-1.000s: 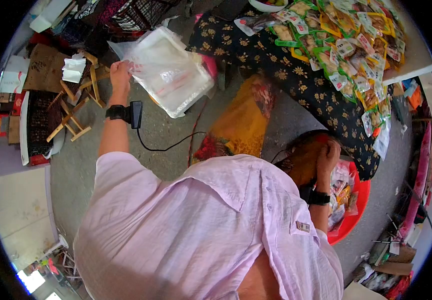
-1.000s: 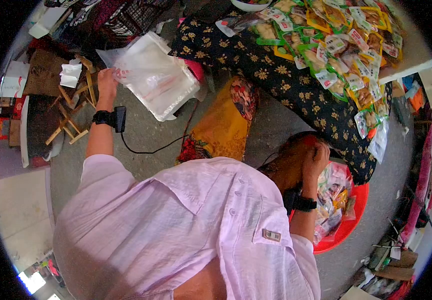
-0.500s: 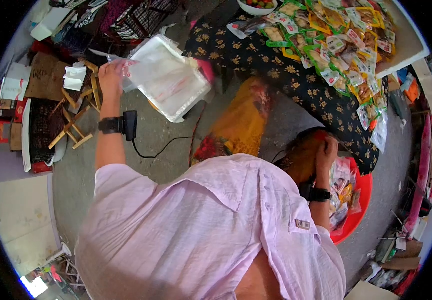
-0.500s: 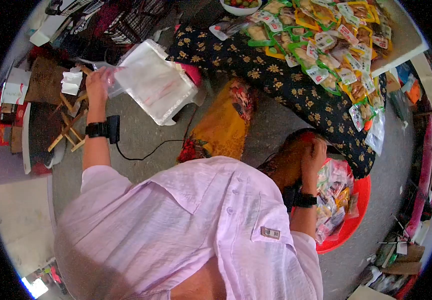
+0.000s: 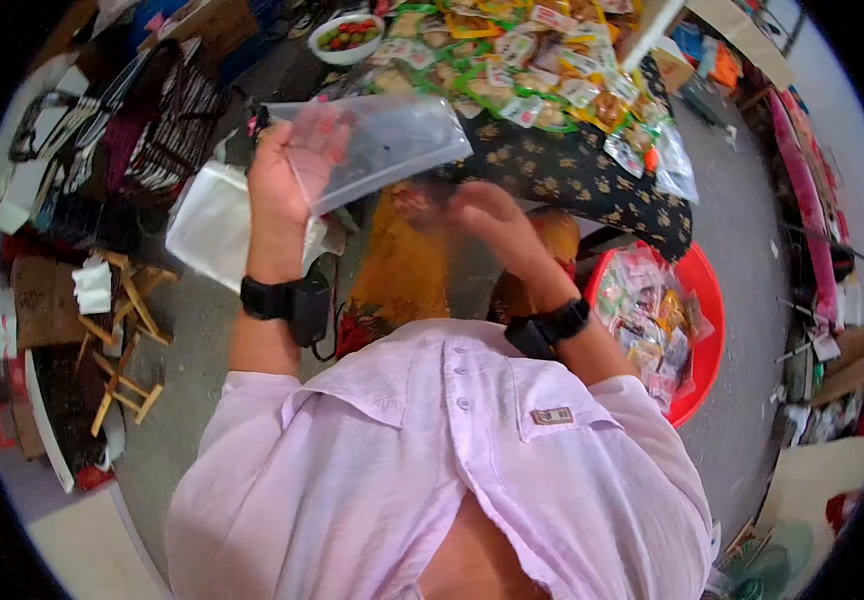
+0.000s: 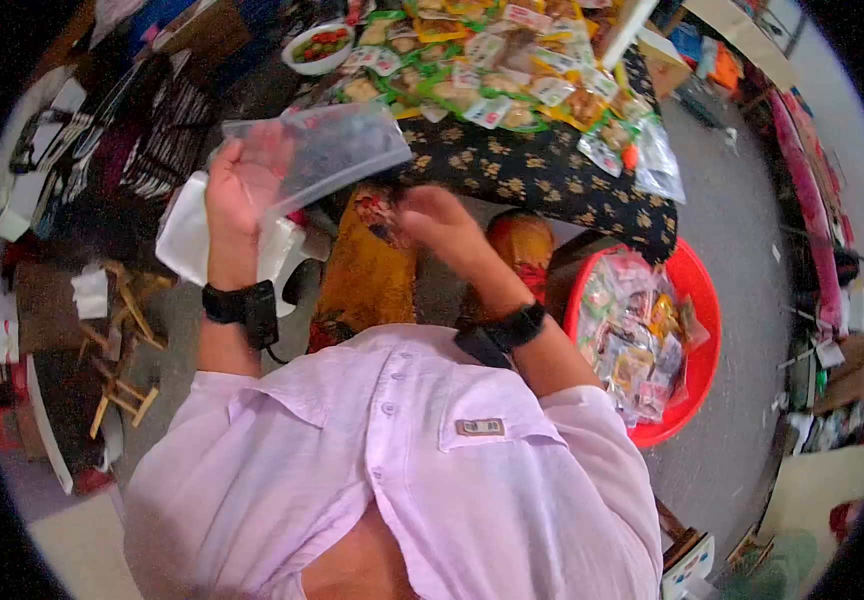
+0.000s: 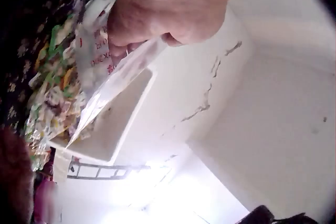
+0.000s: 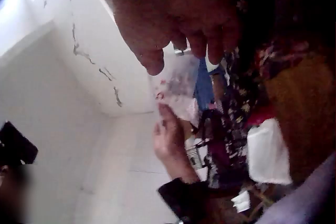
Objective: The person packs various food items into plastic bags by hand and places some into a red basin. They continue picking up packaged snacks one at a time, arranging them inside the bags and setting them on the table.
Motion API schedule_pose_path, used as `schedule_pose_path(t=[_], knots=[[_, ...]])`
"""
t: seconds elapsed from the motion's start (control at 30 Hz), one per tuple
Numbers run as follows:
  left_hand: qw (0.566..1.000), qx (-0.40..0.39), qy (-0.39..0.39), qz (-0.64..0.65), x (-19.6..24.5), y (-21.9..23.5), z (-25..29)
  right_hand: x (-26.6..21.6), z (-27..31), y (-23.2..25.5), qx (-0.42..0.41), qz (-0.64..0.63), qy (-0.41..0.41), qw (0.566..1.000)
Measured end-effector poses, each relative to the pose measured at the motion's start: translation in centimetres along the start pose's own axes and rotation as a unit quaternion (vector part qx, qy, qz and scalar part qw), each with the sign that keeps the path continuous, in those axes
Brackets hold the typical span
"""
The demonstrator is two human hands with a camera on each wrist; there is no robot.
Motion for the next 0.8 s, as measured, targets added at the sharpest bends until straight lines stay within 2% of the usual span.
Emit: schedule_pose_path(t=[0.03, 0.1, 0.13, 0.23, 0.33, 0.43, 0.47, 0.5, 0.53, 0.57, 0.6, 0.7, 0.8], knots=[[1.000, -0.009, 0.003, 0.007, -1.7, -0.1, -0.3, -0.5, -0.3, -0.8, -0.016, -0.048, -0.015, 0.999], [0.998, 0.035, 0.038, 0.036, -5.4, 2.2, -0.8, -1.2, -0.9, -2.3, -0.053, -0.146, -0.044, 0.987], [0.997, 0.046, 0.050, 0.029, -7.1, 3.6, -0.8, -0.2, -1.1, -1.3, 0.017, -0.215, -0.043, 0.976], [0.994, 0.059, 0.094, -0.013, -10.6, 6.2, 0.1, 2.9, -1.8, 3.0, 0.107, -0.159, -0.060, 0.980], [0.990, 0.066, 0.114, -0.049, -12.4, 8.6, 1.0, 4.0, -1.6, 5.4, 0.132, -0.109, -0.069, 0.983], [0.973, 0.119, 0.025, -0.197, -10.0, 9.9, 1.1, 5.4, -1.5, 6.6, 0.140, -0.159, -0.090, 0.973], [0.937, 0.119, -0.058, -0.322, -8.3, 10.0, 1.0, 5.7, -1.3, 6.7, 0.147, -0.196, -0.084, 0.966], [0.873, 0.078, -0.108, -0.468, -7.3, 7.9, 1.2, 6.1, -1.1, 6.8, 0.145, -0.201, -0.086, 0.965], [0.784, 0.032, -0.155, -0.601, -6.6, 4.8, 1.5, 6.5, -1.2, 7.0, 0.143, -0.206, -0.089, 0.964], [0.671, -0.015, -0.197, -0.715, -6.8, 1.9, 2.1, 6.9, -1.1, 7.0, 0.141, -0.211, -0.092, 0.963], [0.627, -0.072, -0.230, -0.741, -7.8, -0.1, 2.5, 7.3, -1.0, 6.9, 0.141, -0.220, -0.097, 0.960], [0.600, -0.176, -0.166, -0.762, -12.0, -2.2, 2.8, 7.6, -1.0, 6.6, 0.127, -0.240, -0.099, 0.957], [0.522, -0.241, -0.103, -0.812, -15.8, -2.8, 2.8, 7.6, -0.9, 6.3, 0.100, -0.276, -0.082, 0.953]])
Point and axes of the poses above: each hand's wrist, its own z-axis away from the middle knuckle, its own y-axis out of the back of the hand, x = y × z, the point moved 10 cm from there along -z, towards the middle knuckle, and after that the axes turned 7 degrees about -x, right-handed, at the moved point
